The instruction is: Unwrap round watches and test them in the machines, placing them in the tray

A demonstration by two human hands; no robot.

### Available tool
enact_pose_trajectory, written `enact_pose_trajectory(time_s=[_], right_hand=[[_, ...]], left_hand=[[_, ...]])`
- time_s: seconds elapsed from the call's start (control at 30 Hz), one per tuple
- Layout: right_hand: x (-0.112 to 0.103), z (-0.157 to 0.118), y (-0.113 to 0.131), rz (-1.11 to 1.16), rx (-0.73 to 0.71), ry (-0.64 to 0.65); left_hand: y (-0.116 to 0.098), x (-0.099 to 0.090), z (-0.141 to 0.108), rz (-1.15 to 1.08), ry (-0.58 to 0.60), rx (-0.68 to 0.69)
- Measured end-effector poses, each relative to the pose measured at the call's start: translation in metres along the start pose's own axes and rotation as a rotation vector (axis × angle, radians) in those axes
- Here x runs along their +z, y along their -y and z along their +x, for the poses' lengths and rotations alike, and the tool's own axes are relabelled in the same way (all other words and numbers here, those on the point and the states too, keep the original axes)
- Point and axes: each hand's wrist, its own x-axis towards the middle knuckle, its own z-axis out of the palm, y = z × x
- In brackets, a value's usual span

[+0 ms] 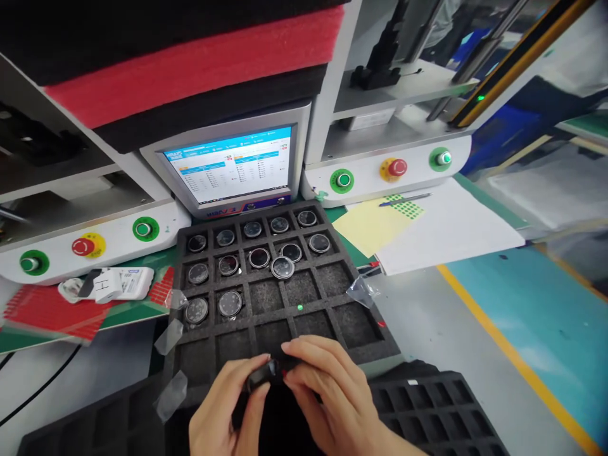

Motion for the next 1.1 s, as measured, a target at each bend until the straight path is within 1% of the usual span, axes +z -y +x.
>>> enact_pose_trajectory(time_s=[0.03,0.1,0.13,0.17,0.2,0.23,0.27,0.3,0.33,0.4,0.43,0.47,0.53,0.6,0.67,0.73,0.8,0.87,0.97,1.03,1.1], right_hand=[[-0.001,-0.004,0.0,-0.018,0.0,-0.005],[-0.009,-0.012,-0.004,-0.056,-0.007,-0.016],[-0.015,-0.016,-0.01,-0.083,0.036,-0.043],[-0.023,-0.019,-0.02,-0.115,0.112,-0.091],[-0.032,-0.021,-0.033,-0.16,0.244,-0.159],[-0.042,-0.022,-0.05,-0.205,0.447,-0.277],[-0.051,-0.023,-0.068,-0.219,0.537,-0.345],[-0.059,-0.022,-0.087,-0.213,0.604,-0.357],[-0.067,-0.02,-0.104,-0.196,0.663,-0.34],[-0.077,-0.015,-0.127,-0.119,0.755,-0.238],[-0.08,-0.012,-0.132,-0.079,0.786,-0.196],[-0.081,-0.009,-0.131,-0.046,0.806,-0.173],[-0.082,-0.004,-0.117,-0.008,0.816,-0.194],[-0.081,0.001,-0.092,0.043,0.81,-0.242],[-0.077,0.005,-0.062,0.181,0.796,-0.261],[-0.069,0.007,-0.036,0.365,0.775,-0.237],[-0.058,0.007,-0.017,0.515,0.758,-0.189],[-0.045,0.006,-0.004,0.633,0.744,-0.101],[-0.025,-0.001,0.005,0.79,0.704,0.027],[-0.014,-0.007,0.009,0.86,0.711,0.053],[-0.005,-0.013,0.012,0.902,0.75,0.043]], left_hand=[[0.004,0.001,0.005,0.019,-0.051,-0.062],[0.017,-0.003,0.017,0.011,-0.159,-0.231],[0.024,-0.006,0.021,-0.038,-0.195,-0.319],[0.032,-0.009,0.025,-0.12,-0.207,-0.4],[0.039,-0.012,0.027,-0.215,-0.207,-0.468],[0.045,-0.014,0.028,-0.311,-0.192,-0.525],[0.049,-0.015,0.028,-0.395,-0.164,-0.577],[0.05,-0.014,0.027,-0.469,-0.124,-0.625],[0.049,-0.012,0.026,-0.537,-0.075,-0.668],[0.04,-0.005,0.023,-0.65,0.028,-0.729],[0.034,-0.002,0.022,-0.692,0.063,-0.749],[0.028,0.001,0.02,-0.723,0.079,-0.767],[0.017,0.005,0.015,-0.755,0.098,-0.776],[0.01,0.005,0.01,-0.739,0.126,-0.737],[0.007,0.004,0.004,-0.71,0.153,-0.708],[0.007,0.002,-0.001,-0.744,0.148,-0.726],[0.005,0.002,-0.004,-0.831,0.128,-0.749],[0.003,0.002,-0.006,-0.886,0.141,-0.716],[0.0,0.002,-0.011,-0.89,0.168,-0.671],[-0.001,0.002,-0.015,-0.882,0.169,-0.662],[0.0,0.001,-0.02,-0.861,0.155,-0.648]])
